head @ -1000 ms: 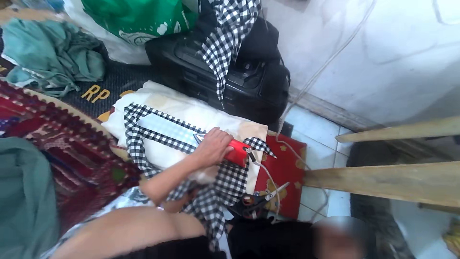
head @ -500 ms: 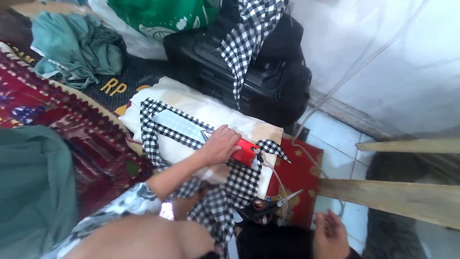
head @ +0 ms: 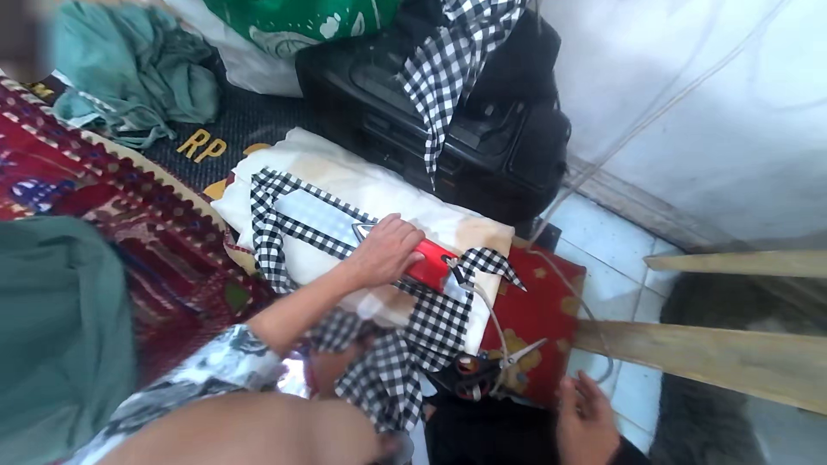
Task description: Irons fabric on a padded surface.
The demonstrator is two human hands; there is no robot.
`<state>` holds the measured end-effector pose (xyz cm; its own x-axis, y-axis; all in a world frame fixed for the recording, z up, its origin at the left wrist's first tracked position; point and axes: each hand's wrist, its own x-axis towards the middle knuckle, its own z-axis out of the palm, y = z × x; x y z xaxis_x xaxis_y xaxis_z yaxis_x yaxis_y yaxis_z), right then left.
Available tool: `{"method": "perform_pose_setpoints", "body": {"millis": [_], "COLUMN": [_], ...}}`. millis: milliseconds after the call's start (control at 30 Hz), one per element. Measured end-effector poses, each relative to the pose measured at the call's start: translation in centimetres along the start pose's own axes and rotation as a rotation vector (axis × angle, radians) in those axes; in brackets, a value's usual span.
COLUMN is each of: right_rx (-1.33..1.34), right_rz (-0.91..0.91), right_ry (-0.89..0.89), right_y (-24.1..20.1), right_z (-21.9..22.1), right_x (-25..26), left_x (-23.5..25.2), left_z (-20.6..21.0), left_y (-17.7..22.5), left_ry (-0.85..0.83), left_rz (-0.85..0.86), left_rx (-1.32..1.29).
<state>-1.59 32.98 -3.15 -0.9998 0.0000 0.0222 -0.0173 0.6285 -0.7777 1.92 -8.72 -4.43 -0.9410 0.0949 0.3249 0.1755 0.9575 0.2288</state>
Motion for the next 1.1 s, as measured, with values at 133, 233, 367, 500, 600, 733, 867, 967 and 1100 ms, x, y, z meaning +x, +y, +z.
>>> {"method": "perform_pose_setpoints", "body": {"millis": [133,233,367,500,600,733,867,967,1100], "right_rx": [0.042,0.084,0.091,0.118,0.087,0.072,0.094,0.110,0.065], "right_rz": [-0.046,-0.132,-0.139,-0.140,-0.123,-0.072,-0.062,-0.077,-0.069], "right_ry": [-0.036,-0.116,-0.268,-0.328,-0.328,-0.315,-0.315,-0.337,-0.449], "right_y": [-1.2,-2.7,-5.2,-5.7,-5.2,-3.9,-3.6,-4.3,-5.5], "right_z": [0.6,1.8,4.1,6.0,6.3,6.2,6.2,6.4,7.5], "right_x": [0.5,1.5,2.5,2.4,1.8,1.4,1.6,2.0,3.1], "left_x": [-0.4,-0.6,-0.9,-1.2,-1.4,-1.6,-1.6,-1.8,-2.2], "left_z": [-0.2,-0.4,-0.7,-1.0,-1.0,-1.0,-1.3,-1.4,-1.6], "left_y": [-0.6,-1.1,-1.7,-2.1,-2.5,-2.8,-2.8,-3.0,-3.6], "left_ry": [0.001,0.016,0.014,0.012,0.008,0.008,0.009,0.015,0.021], "left_rz": [0.000,0.019,0.019,0.012,0.010,0.016,0.018,0.024,0.019], "left_rx": [0.003,-0.005,-0.007,-0.001,0.002,0.002,-0.005,-0.005,-0.007]}}
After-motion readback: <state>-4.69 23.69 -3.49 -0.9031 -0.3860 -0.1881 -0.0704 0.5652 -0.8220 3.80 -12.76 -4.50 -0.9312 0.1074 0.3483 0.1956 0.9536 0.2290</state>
